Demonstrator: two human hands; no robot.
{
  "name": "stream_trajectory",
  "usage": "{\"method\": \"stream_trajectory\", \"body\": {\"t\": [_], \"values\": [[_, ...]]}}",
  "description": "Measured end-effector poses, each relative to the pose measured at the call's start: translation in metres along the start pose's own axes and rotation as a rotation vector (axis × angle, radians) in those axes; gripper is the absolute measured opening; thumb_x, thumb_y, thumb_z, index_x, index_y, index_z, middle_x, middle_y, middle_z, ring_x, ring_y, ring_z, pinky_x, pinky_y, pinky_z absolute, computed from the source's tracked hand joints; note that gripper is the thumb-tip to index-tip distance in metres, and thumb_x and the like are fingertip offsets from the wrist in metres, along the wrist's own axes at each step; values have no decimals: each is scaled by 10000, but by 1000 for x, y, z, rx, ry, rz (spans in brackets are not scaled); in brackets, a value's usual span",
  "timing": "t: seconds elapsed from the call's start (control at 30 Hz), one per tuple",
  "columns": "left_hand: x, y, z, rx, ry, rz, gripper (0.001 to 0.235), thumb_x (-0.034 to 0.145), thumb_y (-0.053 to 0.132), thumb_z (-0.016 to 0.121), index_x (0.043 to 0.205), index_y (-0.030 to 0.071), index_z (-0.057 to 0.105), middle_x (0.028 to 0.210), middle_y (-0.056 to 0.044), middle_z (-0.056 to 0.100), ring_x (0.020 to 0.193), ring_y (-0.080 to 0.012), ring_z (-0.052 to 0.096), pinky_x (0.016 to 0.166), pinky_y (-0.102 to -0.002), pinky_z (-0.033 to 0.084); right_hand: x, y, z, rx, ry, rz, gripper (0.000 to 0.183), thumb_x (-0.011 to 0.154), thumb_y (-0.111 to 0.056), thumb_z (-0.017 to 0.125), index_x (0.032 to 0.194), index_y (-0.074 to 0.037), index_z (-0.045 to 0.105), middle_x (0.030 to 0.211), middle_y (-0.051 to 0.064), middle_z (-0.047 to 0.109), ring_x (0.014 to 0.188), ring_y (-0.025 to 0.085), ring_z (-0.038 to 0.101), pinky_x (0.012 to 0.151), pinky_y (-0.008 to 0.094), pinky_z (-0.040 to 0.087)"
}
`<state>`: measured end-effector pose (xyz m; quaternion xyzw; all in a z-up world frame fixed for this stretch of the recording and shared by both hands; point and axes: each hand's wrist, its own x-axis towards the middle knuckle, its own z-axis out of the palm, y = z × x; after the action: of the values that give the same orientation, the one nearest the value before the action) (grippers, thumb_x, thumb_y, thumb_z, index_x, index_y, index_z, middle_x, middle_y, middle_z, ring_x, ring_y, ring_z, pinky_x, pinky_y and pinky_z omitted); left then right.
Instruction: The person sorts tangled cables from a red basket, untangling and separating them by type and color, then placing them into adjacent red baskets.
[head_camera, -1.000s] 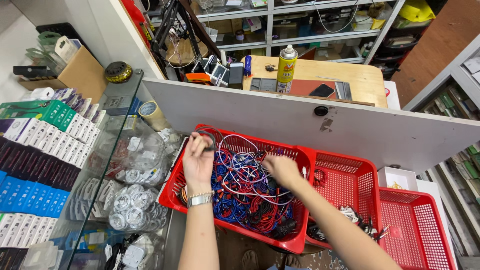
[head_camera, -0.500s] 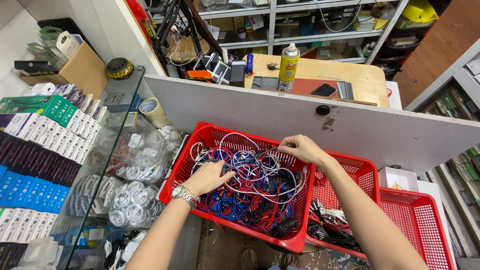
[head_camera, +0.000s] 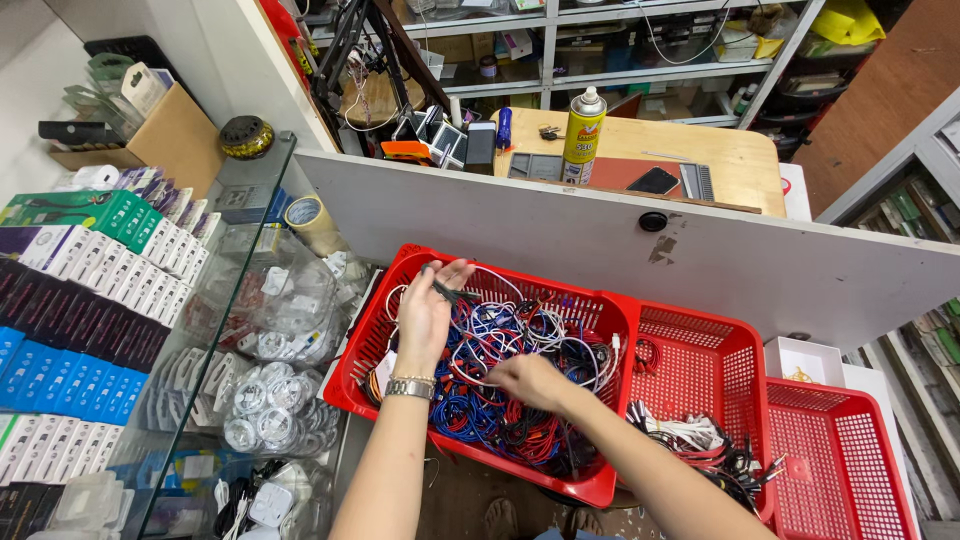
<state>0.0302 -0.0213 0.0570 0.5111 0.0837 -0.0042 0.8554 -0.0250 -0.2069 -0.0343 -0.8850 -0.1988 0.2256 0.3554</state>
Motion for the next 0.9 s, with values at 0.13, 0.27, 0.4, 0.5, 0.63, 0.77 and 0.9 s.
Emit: {"method": "stream_trajectory", "body": {"t": [0.13,0.27,0.4,0.5,0.63,0.77,0.9], "values": [[-3,-2,-2,1142,-164,51,285,1069,267,413,1078,16,547,933,-45,732,542,-228,606,677,-468,544,-4,-14,-14,43,-101,-125,329,1012,-281,552,1263,-158,726,1001,165,763,908,263,718,884,396,583],[-1,-12,-37,1328,-467,-329,456,1089,379,407,958,4,631,685,-4,607,494,-144,582,728,-412,561,3,17,-87,-100,148,-213,305,982,-296,584,1158,-112,751,1076,96,789,969,227,735,894,372,559],[-2,-23,-58,387,-826,-668,491,1137,421,396,929,26,602,530,93,351,444,-62,373,877,-386,611,8,52,-128,55,301,2,309,959,-306,641,1100,-65,774,1004,95,809,924,211,755,862,371,580],[-6,-34,-48,-146,-736,-355,302,1142,259,446,1016,30,597,623,95,360,544,-70,386,938,-389,534,11,51,-99,195,400,10,291,964,-298,644,1102,-83,783,1004,47,798,911,164,735,851,359,577],[-12,-56,-17,-159,-412,-144,245,1101,212,448,1008,30,583,679,41,491,649,-105,523,968,-405,560,-1,14,-15,359,105,145,281,1004,-279,603,1143,-118,786,863,75,759,707,169,633,703,403,565],[-14,-75,-5,379,-168,42,216,1043,234,420,1004,70,555,806,-3,685,799,-126,689,859,-357,563,-14,-12,-5,210,57,-170,236,982,-174,624,1140,-30,723,816,76,726,709,150,663,712,354,563],[-13,-86,-13,775,-270,113,292,1069,237,473,940,3,590,791,-58,654,697,-143,609,669,-363,535,-11,-11,-49,46,426,-408,205,963,-151,686,1104,-10,731,928,129,715,805,191,673,741,354,562]]}}
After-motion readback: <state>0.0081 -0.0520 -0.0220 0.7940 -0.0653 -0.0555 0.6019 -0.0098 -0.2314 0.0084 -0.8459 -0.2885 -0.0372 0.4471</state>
